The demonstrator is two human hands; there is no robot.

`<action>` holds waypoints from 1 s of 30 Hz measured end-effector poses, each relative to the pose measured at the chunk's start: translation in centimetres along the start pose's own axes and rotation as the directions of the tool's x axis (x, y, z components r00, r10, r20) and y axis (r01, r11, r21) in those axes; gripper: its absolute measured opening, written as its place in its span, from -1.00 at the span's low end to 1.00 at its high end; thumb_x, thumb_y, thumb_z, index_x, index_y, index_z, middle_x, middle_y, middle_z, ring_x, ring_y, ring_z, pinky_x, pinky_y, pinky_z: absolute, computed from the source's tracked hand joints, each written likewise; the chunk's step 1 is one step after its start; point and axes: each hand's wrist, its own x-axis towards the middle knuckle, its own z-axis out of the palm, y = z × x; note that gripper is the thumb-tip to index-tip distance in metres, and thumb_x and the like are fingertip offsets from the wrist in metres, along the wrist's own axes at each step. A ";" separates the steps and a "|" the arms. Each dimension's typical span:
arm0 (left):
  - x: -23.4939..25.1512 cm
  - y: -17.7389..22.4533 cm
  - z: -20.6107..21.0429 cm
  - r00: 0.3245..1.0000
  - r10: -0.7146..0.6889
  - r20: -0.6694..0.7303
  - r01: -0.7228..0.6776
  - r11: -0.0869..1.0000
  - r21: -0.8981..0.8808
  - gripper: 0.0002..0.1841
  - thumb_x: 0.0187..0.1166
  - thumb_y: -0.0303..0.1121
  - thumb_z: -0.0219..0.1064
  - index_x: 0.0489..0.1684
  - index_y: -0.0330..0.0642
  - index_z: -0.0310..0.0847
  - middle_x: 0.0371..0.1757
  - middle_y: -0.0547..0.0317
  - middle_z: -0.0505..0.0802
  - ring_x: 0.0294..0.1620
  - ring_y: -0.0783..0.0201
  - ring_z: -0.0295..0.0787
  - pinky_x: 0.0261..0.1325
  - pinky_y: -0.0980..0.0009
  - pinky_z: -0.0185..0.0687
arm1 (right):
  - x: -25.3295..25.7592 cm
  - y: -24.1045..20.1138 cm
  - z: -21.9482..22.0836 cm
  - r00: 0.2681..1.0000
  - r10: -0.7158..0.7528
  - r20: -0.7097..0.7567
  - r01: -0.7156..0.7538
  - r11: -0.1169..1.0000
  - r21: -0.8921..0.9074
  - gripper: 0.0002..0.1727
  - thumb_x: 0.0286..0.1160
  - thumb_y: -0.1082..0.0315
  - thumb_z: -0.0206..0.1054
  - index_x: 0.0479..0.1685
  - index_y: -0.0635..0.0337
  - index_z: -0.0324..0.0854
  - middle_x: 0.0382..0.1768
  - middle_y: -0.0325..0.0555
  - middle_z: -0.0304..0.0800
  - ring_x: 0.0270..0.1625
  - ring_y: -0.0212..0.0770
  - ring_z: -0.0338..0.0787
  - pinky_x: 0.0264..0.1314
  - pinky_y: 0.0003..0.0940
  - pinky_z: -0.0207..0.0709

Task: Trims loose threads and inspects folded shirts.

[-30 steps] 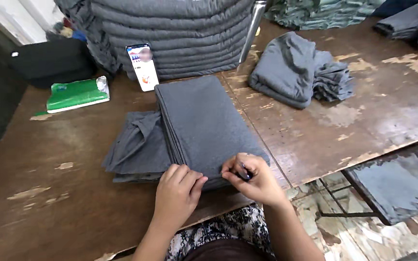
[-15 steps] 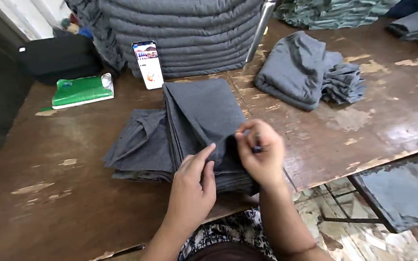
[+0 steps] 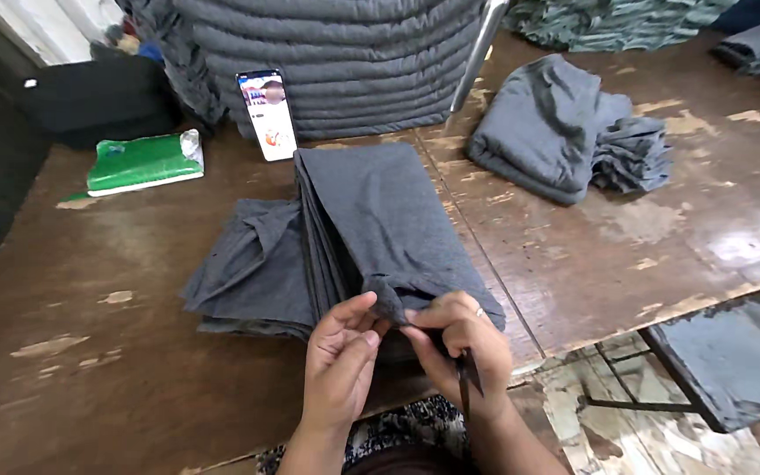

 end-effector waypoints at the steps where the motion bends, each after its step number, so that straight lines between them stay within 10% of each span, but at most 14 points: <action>1: -0.1 -0.1 -0.1 1.000 0.015 0.009 -0.015 0.999 0.047 -0.63 0.55 -0.57 0.33 0.29 -0.10 0.77 0.18 0.08 0.89 0.23 0.26 0.83 0.41 0.26 0.67 | -0.1 -0.4 -0.1 0.999 -0.025 0.022 0.024 0.999 0.030 -0.72 0.50 0.42 0.50 -0.40 0.10 0.42 -0.29 -0.17 0.81 -0.14 -0.30 0.78 0.01 -0.45 0.63; 8: 0.2 -0.9 0.8 0.983 0.165 -0.075 -0.137 0.947 0.291 -0.66 0.40 -0.52 0.55 0.11 0.01 0.79 0.04 0.38 0.91 -0.03 0.53 0.85 0.13 0.58 0.78 | -0.1 -3.2 -0.9 0.957 -0.143 0.253 0.082 0.967 0.240 -0.76 0.59 0.36 0.43 -0.37 0.03 0.44 -0.15 -0.21 0.81 -0.01 -0.25 0.74 0.09 -0.38 0.55; 12: 0.1 -1.2 1.4 0.949 0.199 -0.244 -0.120 0.945 0.303 -0.93 0.51 -0.34 0.50 -0.17 0.02 0.84 -0.17 0.38 0.92 -0.15 0.49 0.86 0.05 0.48 0.82 | 0.6 -1.7 -2.1 0.951 0.045 0.306 -0.068 0.995 0.067 -0.58 0.78 -0.12 0.11 -0.24 0.04 0.40 -0.07 -0.15 0.69 0.10 -0.28 0.69 0.17 -0.42 0.54; 15: 0.0 -1.3 1.7 0.940 0.197 -0.279 -0.130 0.962 0.240 -0.91 0.56 -0.26 0.45 -0.28 -0.01 0.78 -0.24 0.34 0.90 -0.20 0.46 0.88 0.01 0.46 0.85 | 0.6 0.0 -2.8 0.925 0.125 0.360 -0.097 0.991 -0.095 -0.50 0.81 -0.11 0.04 -0.21 0.20 0.48 -0.26 -0.07 0.60 -0.13 -0.27 0.62 -0.02 -0.45 0.51; 20: -0.4 -1.4 0.9 0.974 0.197 -0.113 -0.178 0.971 0.159 -0.82 0.61 -0.10 0.37 -0.34 0.13 0.80 -0.06 0.35 0.91 0.03 0.45 0.86 0.15 0.46 0.78 | 0.2 0.4 -2.9 0.926 0.129 0.356 -0.022 0.957 -0.288 -0.57 0.70 0.02 0.27 -0.46 0.16 0.50 -0.55 -0.16 0.48 -0.41 -0.26 0.50 -0.31 -0.42 0.35; 30: -0.9 -1.5 -0.6 0.961 0.246 0.124 -0.272 0.922 0.274 -0.89 0.60 -0.25 0.43 -0.11 0.04 0.86 0.18 0.31 0.86 0.25 0.39 0.78 0.34 0.42 0.70 | 0.7 -0.6 -1.6 0.931 0.162 0.328 -0.009 0.907 -0.422 -0.49 0.80 -0.05 0.06 -0.45 0.14 0.53 -0.64 -0.18 0.49 -0.51 -0.22 0.54 -0.43 -0.34 0.36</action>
